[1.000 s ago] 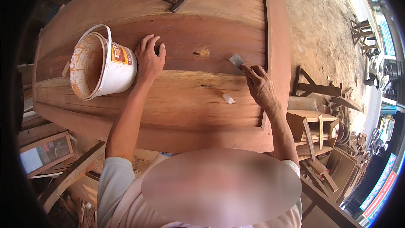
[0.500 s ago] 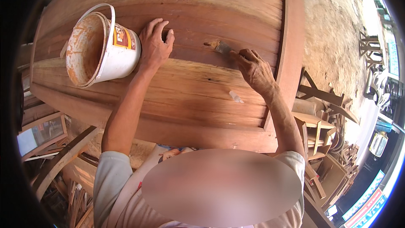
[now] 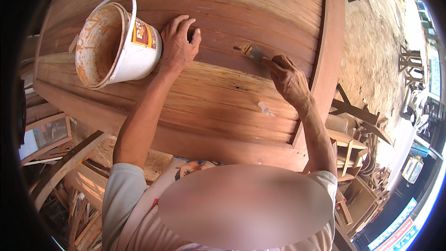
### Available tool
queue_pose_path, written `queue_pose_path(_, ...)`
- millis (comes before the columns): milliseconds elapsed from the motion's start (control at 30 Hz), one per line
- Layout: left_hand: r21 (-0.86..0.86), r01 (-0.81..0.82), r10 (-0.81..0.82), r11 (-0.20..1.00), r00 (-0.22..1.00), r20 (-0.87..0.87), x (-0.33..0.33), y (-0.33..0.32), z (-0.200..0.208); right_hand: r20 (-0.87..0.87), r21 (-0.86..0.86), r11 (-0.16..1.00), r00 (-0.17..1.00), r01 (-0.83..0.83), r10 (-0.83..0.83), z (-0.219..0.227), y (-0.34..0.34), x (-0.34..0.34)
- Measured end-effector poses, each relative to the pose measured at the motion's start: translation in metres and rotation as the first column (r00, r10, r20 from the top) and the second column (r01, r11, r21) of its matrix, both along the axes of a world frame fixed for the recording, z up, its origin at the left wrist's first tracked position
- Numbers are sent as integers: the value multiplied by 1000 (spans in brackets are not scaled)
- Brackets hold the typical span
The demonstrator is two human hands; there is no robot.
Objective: The person patches a wooden surface by applying filler from a bucket and adhesive from a small bottle, using a putty knife and their hands to smooth the material into the wood.
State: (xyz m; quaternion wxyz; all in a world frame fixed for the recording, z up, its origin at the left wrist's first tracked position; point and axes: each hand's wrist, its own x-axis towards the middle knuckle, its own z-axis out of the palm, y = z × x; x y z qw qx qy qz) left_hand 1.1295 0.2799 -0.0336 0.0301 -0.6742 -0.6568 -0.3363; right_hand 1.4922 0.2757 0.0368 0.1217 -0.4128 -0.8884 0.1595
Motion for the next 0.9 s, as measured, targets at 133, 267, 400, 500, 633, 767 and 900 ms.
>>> queue_pose_path(133, 14, -7, 7, 1000, 1000, -6, 0, 0, -3, 22, 11, 999, 999, -48, 48, -3, 4, -3)
queue_pose_path(267, 3, -3, 3, 1000, 1000, -15, 0, 0, -3, 11, 3, 999, 999, -37, 37, -1, 6, -4)
queue_pose_path(400, 12, -3, 3, 1000, 1000, 5, -2, 1, -3, 58, -34, 999, 998, -23, 25, -2, 7, -12)
queue_pose_path(500, 7, -13, 13, 1000, 1000, -6, 0, 1, -3, 5, 24, 997, 998, -68, 68, 1, 10, -5)
queue_pose_path(633, 12, -4, 4, 1000, 1000, 9, 0, 1, -4, -5, -4, 998, 998, -65, 65, 1, 9, -10)
queue_pose_path(767, 9, -2, 2, 1000, 1000, -2, -1, 0, -4, -4, 7, 999, 999, -41, 41, 5, 8, -5)
queue_pose_path(900, 9, -4, 4, 1000, 1000, 1, 1, 0, -5, -2, 17, 998, 999, -53, 53, 2, 7, -1)
